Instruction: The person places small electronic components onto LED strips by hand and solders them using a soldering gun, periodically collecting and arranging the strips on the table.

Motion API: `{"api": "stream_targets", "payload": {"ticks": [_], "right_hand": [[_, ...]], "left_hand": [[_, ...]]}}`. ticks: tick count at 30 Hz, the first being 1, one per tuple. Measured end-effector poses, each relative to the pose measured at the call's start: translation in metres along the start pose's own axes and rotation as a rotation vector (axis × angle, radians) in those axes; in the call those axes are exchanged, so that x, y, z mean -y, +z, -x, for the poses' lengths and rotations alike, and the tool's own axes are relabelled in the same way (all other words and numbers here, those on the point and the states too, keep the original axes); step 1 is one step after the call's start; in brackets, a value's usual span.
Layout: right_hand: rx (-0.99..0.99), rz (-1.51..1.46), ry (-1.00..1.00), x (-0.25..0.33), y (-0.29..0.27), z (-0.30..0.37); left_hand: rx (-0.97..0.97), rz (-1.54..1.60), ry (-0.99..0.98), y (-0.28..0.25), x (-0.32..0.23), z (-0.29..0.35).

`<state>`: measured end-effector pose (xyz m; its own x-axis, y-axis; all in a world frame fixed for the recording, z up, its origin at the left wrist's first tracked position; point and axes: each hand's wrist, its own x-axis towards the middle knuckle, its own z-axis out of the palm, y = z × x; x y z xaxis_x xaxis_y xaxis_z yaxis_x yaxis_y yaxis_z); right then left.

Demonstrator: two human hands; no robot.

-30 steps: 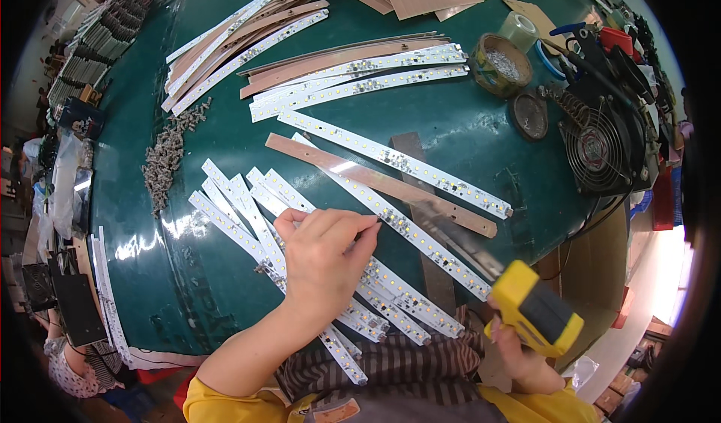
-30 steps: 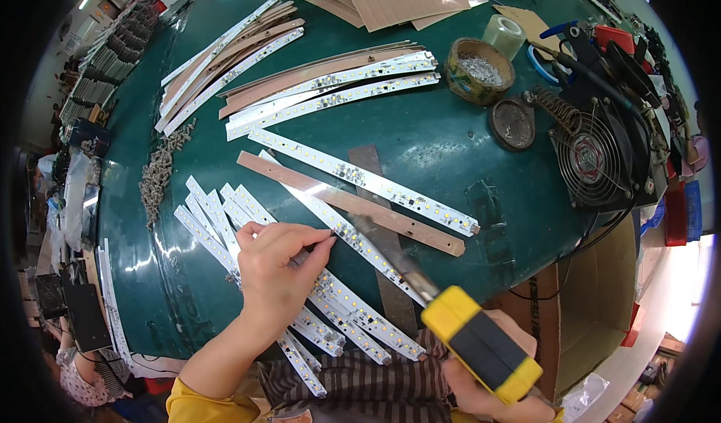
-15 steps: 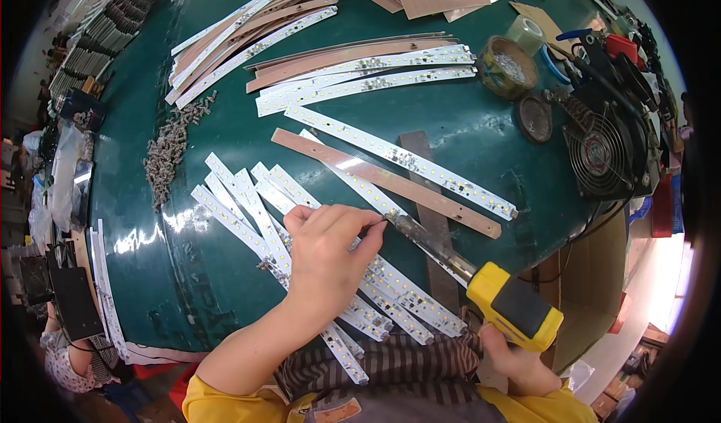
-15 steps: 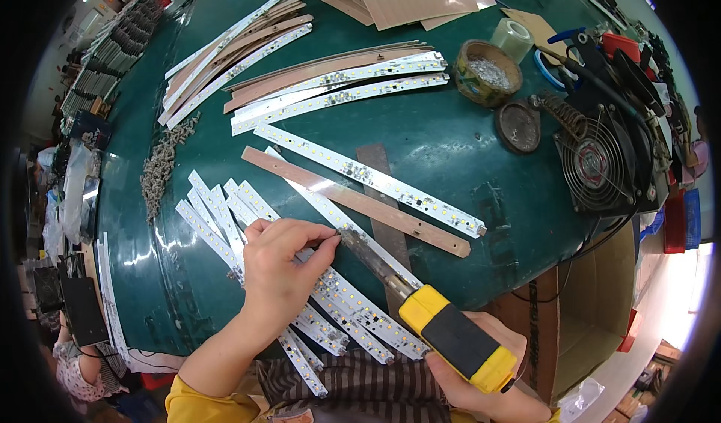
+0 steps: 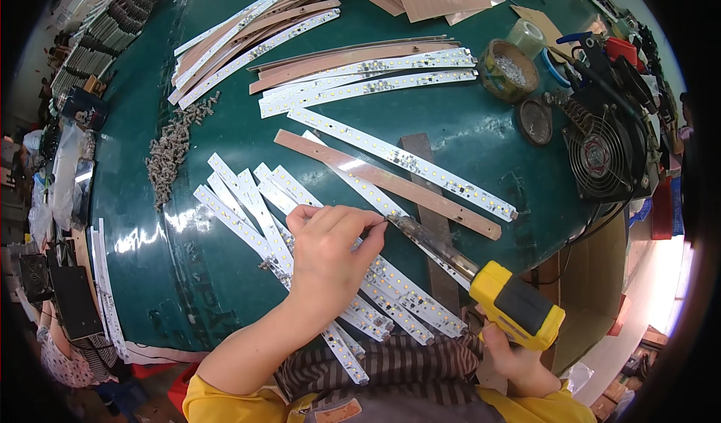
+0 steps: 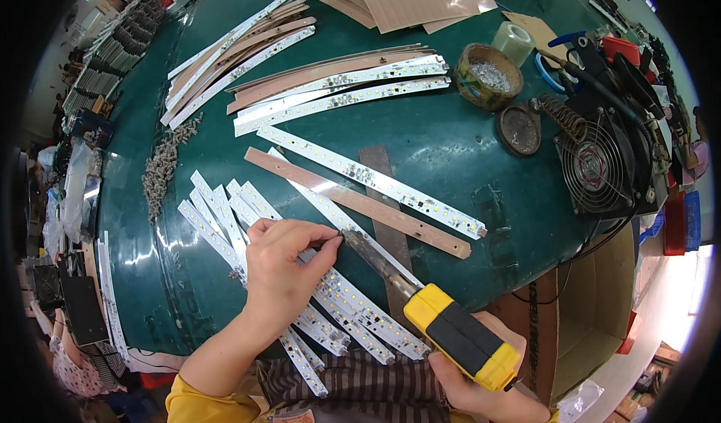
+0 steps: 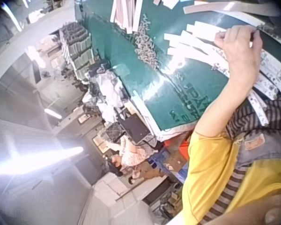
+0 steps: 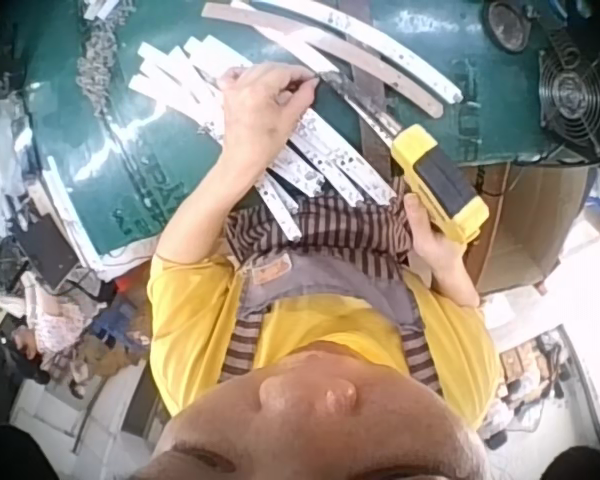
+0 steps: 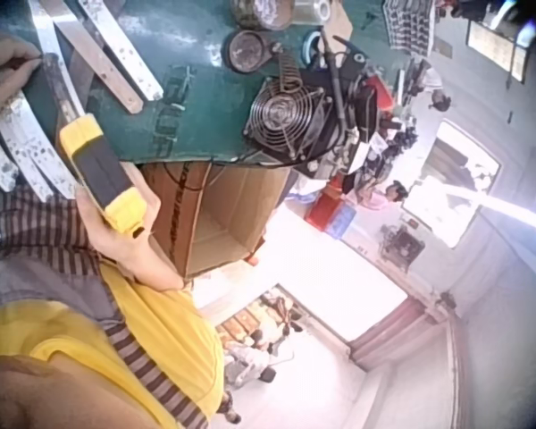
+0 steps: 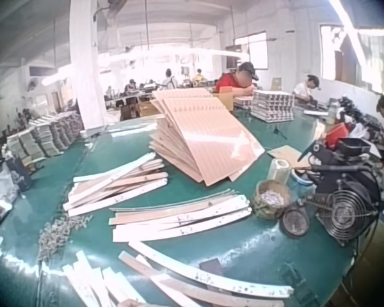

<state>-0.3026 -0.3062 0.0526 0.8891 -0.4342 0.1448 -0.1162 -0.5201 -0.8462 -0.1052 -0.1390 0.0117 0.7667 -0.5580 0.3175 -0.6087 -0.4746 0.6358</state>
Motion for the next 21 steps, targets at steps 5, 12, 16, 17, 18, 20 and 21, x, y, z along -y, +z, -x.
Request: {"api": "stream_targets", "payload": {"ticks": [5,12,16,17,18,20,21], "right_hand": [[0.212,-0.081,0.045,-0.013,-0.016,0.018],[0.200,-0.059,0.011,-0.016,-0.012,0.018],[0.146,0.081,0.036,-0.016,-0.012,0.022],[0.029,0.132,0.001,-0.011,-0.004,0.011],[-0.088,0.181,-0.035,-0.006,0.004,0.000],[-0.158,0.231,-0.113,-0.009,0.007,-0.005],[-0.150,0.220,-0.123,-0.010,0.008,-0.005]], "left_hand": [[-0.003,0.006,0.000,-0.001,-0.001,0.000],[0.003,0.014,-0.002,0.000,-0.001,-0.001],[0.016,0.045,0.007,-0.001,-0.001,0.001],[0.013,0.038,0.002,-0.001,0.000,0.001],[0.016,0.035,-0.002,0.000,0.001,0.002],[0.007,0.025,-0.009,-0.001,0.001,0.002],[0.009,0.020,-0.012,-0.001,0.001,0.003]]}}
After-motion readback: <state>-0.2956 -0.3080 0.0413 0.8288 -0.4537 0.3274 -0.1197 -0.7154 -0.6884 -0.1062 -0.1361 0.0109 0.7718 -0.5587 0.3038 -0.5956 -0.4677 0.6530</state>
